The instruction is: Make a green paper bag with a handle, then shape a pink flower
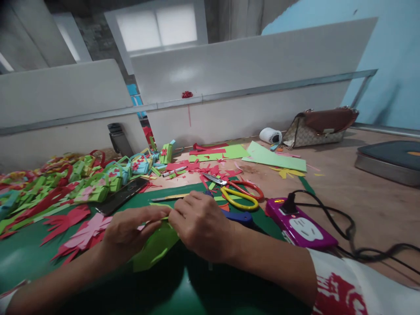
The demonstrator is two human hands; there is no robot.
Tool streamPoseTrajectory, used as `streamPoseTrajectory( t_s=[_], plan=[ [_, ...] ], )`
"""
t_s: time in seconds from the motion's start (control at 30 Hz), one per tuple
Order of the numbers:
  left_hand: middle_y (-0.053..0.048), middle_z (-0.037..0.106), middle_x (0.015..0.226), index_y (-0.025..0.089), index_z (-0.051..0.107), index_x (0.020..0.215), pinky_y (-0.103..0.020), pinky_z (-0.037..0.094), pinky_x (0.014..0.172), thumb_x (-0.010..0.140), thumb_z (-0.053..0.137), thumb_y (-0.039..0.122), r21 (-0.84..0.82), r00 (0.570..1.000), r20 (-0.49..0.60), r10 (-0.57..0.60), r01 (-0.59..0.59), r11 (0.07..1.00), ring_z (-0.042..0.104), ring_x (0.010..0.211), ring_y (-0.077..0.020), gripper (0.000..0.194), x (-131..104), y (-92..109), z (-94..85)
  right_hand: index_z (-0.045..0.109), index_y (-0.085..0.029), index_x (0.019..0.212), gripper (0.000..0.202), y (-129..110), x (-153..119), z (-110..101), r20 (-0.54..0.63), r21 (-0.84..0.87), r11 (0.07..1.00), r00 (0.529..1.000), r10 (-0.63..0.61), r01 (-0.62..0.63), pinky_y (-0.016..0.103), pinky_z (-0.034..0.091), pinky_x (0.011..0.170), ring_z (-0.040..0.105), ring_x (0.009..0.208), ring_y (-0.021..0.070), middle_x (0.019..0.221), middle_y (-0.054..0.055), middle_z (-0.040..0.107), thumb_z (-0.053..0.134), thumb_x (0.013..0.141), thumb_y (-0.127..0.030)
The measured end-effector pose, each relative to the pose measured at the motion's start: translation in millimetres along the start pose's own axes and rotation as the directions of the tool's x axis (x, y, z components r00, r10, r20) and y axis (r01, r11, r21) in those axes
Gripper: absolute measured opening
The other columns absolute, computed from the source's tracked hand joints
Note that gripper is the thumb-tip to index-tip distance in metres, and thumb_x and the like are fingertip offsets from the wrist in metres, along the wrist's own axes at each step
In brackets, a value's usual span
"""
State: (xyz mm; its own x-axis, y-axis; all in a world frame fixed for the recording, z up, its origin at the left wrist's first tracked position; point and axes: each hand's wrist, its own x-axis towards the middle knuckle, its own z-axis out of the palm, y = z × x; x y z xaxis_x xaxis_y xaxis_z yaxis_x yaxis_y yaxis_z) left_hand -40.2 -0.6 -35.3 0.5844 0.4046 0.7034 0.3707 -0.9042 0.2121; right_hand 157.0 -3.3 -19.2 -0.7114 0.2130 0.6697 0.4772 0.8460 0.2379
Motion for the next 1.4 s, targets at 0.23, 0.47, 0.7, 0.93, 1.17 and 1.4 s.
streamPoseTrajectory(
  t_s=[0.23, 0.47, 0.7, 0.93, 1.17, 1.4],
  plan=[
    [-0.006, 0.067, 0.092, 0.019, 0.058, 0.094, -0.031, 0.048, 0.074, 0.079, 0.055, 0.007, 0.171, 0.997, -0.026, 0.073, -0.067, 0.983, 0.059, 0.084, -0.0165, 0.02, 0, -17, -5.1, 0.062, -0.007, 0.075, 0.026, -3, -1, -6, -0.036, -0.029, 0.996, 0.996, -0.084, 0.083, 0.035, 0.043, 0.064, 0.053, 0.066, 0.0185, 0.067, 0.011, 0.061, 0.037, 0.08, -0.004],
    [-0.004, 0.067, 0.084, 0.018, 0.058, 0.087, -0.03, 0.043, 0.069, 0.08, 0.05, 0.009, 0.235, 0.995, 0.023, 0.097, -0.099, 0.967, 0.054, 0.075, -0.0158, 0.013, 4, -12, -8.7, 0.063, -0.006, 0.082, 0.026, -6, -2, -9, -0.039, -0.09, 0.99, 0.992, -0.116, 0.112, 0.039, 0.046, 0.069, 0.058, 0.07, 0.0204, 0.074, 0.013, 0.064, 0.037, 0.08, -0.005],
    [-0.004, 0.067, 0.082, 0.016, 0.057, 0.084, -0.028, 0.04, 0.065, 0.08, 0.048, 0.01, 0.244, 0.991, 0.067, 0.116, -0.129, 0.961, 0.054, 0.072, -0.0147, 0.012, 5, -6, -8.4, 0.061, -0.006, 0.084, 0.024, -8, -2, -9, -0.002, -0.152, 0.975, 0.986, -0.167, 0.165, 0.041, 0.047, 0.069, 0.06, 0.07, 0.0212, 0.073, 0.013, 0.064, 0.038, 0.081, -0.005],
    [-0.004, 0.067, 0.081, 0.016, 0.056, 0.082, -0.028, 0.038, 0.065, 0.08, 0.045, 0.009, 0.25, 0.99, 0.079, 0.121, -0.137, 0.958, 0.055, 0.072, -0.0147, 0.014, 5, -6, -9.2, 0.06, -0.006, 0.085, 0.024, -7, -2, -8, 0.014, -0.155, 0.974, 0.987, -0.163, 0.163, 0.044, 0.046, 0.074, 0.06, 0.072, 0.0219, 0.076, 0.013, 0.064, 0.037, 0.081, -0.005],
    [-0.003, 0.067, 0.08, 0.017, 0.055, 0.081, -0.029, 0.037, 0.066, 0.08, 0.047, 0.009, 0.236, 0.992, 0.041, 0.117, -0.123, 0.964, 0.056, 0.071, -0.0145, 0.012, 6, -7, -8.0, 0.059, -0.007, 0.082, 0.024, -9, -2, -6, 0.023, -0.158, 0.979, 0.992, -0.123, 0.125, 0.045, 0.046, 0.079, 0.059, 0.074, 0.0212, 0.071, 0.012, 0.062, 0.035, 0.08, -0.003],
    [-0.003, 0.067, 0.076, 0.017, 0.056, 0.08, -0.027, 0.038, 0.064, 0.081, 0.045, 0.012, 0.287, 0.99, 0.045, 0.135, -0.142, 0.947, 0.058, 0.068, -0.0131, 0.012, 8, -4, -6.5, 0.054, -0.013, 0.074, 0.025, -6, -5, -4, 0.051, -0.167, 0.979, 0.993, -0.105, 0.113, 0.045, 0.042, 0.082, 0.055, 0.064, 0.0173, 0.065, 0.007, 0.058, 0.033, 0.083, -0.004]
  ],
)
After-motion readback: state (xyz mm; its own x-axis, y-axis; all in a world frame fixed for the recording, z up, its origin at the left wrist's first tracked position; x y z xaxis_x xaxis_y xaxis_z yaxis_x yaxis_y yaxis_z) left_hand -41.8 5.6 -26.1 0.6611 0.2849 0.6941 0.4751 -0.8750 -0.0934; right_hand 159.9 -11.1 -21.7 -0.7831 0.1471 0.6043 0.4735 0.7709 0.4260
